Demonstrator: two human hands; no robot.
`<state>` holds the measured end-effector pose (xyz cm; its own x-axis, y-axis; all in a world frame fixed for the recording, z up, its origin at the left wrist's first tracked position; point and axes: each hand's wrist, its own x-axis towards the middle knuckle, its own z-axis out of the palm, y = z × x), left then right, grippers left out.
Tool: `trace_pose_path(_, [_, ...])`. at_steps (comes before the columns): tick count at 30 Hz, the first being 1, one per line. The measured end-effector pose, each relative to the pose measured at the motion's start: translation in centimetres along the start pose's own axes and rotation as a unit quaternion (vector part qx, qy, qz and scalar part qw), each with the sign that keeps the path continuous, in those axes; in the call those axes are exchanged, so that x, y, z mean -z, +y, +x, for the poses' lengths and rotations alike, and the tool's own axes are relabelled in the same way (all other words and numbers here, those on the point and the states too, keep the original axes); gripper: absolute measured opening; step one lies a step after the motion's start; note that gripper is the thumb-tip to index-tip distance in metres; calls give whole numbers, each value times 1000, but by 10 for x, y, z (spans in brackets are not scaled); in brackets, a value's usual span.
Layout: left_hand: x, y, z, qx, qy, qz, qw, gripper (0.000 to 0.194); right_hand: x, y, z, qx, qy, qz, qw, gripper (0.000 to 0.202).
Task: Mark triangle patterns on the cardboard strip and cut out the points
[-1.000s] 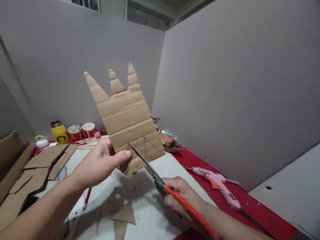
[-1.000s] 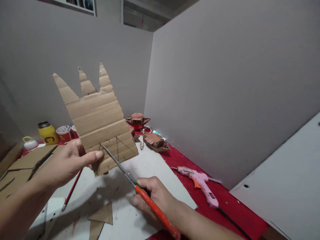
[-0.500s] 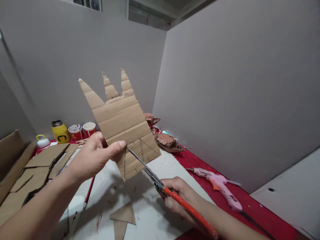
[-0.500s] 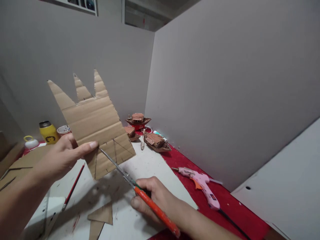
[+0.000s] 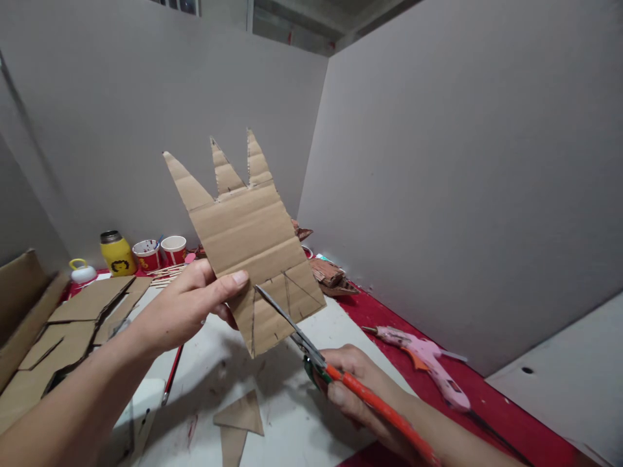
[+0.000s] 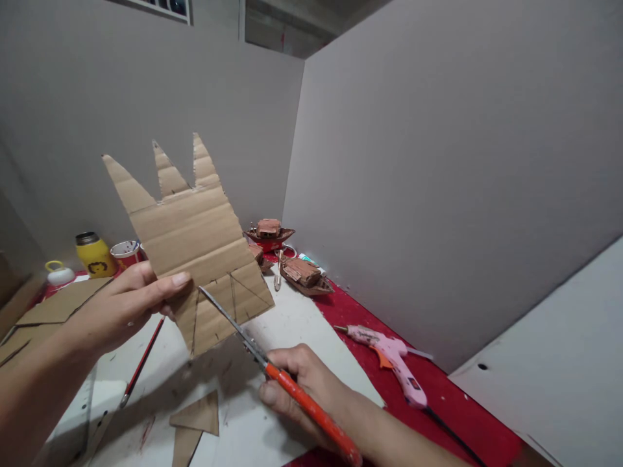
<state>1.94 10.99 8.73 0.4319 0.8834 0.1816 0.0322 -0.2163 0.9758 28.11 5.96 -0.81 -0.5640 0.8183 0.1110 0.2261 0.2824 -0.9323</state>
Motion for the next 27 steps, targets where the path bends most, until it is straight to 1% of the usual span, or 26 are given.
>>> trace_pose_path(4, [2, 3, 1, -2, -4, 30, 1000, 27, -2, 0, -2, -16, -7, 31, 999, 60])
trace_pose_path(10, [4, 4, 3, -17, -26, 61, 998, 34, -3, 1, -5, -18, 0, 49, 999, 58])
trace_pose_path(14, [7, 3, 3, -20, -42, 87, 995, 31, -2, 4, -6, -25, -10, 78, 997, 58])
trace_pose_path(17, [7, 6, 3, -26, -40, 91, 995, 31, 1, 6, -6, -33, -23, 68, 997, 58])
trace_pose_path(21, [6, 11, 2, -45, -26, 117, 992, 40, 3, 3, -6, -28, -55, 26, 998, 62])
trace_pose_path(24, [6, 14, 0, -62, -5, 102, 993, 40, 2, 0, -7, -32, -47, 45, 997, 63])
trace_pose_path(27, [8, 14, 1, -52, -19, 86, 995, 35, -1, 0, -7, -50, -50, 79, 994, 65])
